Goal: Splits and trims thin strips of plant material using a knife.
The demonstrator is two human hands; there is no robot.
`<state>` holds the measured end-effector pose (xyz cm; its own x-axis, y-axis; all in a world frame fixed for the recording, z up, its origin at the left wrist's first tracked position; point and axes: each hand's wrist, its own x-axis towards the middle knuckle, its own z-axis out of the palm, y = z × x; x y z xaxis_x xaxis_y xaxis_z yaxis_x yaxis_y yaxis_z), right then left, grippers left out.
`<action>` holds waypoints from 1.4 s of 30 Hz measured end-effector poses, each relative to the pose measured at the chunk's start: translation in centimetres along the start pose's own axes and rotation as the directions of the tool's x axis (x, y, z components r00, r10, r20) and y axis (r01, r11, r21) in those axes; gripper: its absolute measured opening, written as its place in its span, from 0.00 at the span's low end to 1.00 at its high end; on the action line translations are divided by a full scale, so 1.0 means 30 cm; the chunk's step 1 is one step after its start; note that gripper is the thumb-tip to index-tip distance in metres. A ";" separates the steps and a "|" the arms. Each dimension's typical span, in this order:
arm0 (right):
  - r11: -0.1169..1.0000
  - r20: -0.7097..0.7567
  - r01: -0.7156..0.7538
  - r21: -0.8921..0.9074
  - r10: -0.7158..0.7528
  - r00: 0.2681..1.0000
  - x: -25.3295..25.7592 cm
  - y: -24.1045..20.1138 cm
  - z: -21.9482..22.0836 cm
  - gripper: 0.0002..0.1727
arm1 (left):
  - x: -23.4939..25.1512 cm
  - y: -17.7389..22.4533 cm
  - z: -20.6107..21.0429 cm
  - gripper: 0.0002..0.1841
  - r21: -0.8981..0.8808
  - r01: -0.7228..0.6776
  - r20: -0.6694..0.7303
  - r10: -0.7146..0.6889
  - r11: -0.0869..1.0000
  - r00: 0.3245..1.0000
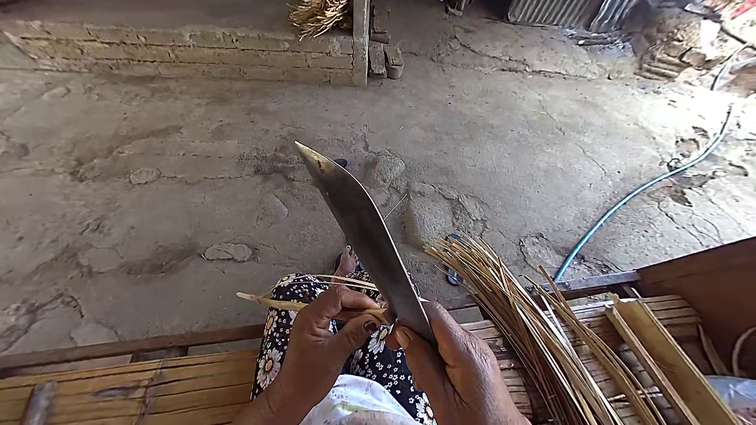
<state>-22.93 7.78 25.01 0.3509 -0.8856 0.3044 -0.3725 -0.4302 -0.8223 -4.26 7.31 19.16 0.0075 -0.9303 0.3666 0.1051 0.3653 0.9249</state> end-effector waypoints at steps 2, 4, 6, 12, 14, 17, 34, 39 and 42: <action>1.000 0.006 -0.005 -0.002 0.005 1.000 -0.002 -0.003 -0.005 0.09 | 0.001 0.000 0.002 0.09 0.003 -0.005 0.002 0.005 1.000 1.000; 1.000 0.007 -0.008 -0.006 0.008 1.000 -0.004 -0.006 -0.006 0.09 | -0.001 0.000 0.006 0.10 0.003 -0.008 -0.001 0.008 1.000 1.000; 1.000 0.002 -0.009 -0.018 0.009 1.000 -0.003 -0.007 -0.009 0.08 | 0.002 0.001 0.010 0.10 0.005 -0.007 -0.007 0.007 1.000 1.000; 0.997 0.027 0.049 -0.061 -0.047 0.999 -0.005 -0.002 -0.013 0.09 | -0.006 0.007 0.011 0.10 -0.034 0.013 0.002 -0.012 0.999 1.000; 0.992 0.057 0.075 -0.097 -0.070 0.996 -0.007 -0.002 -0.016 0.10 | -0.013 0.009 0.011 0.09 -0.042 0.010 0.010 -0.009 0.999 1.000; 0.992 0.095 0.088 -0.090 -0.079 0.992 -0.015 0.005 -0.017 0.09 | -0.027 0.006 0.011 0.09 -0.057 0.004 0.018 -0.003 0.998 1.000; 0.951 0.120 0.065 -0.303 -0.030 0.992 -0.023 0.014 0.017 0.11 | -0.070 -0.024 0.036 0.10 0.022 0.030 0.004 -0.030 0.999 1.000; 0.924 0.131 0.111 -0.365 -0.067 0.989 0.017 0.024 0.015 0.09 | -0.029 -0.024 0.027 0.11 0.021 0.033 -0.021 -0.032 0.999 0.999; 0.954 0.207 0.039 -0.296 0.024 0.978 0.069 0.003 0.005 0.11 | 0.011 -0.012 0.010 0.14 0.051 0.033 -0.023 -0.032 0.998 0.999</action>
<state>-22.12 5.94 25.49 0.5121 -0.8402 0.1781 -0.5964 -0.4971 -0.6302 -4.59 6.89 18.98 0.0273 -0.9419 0.3348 0.0540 0.3358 0.9404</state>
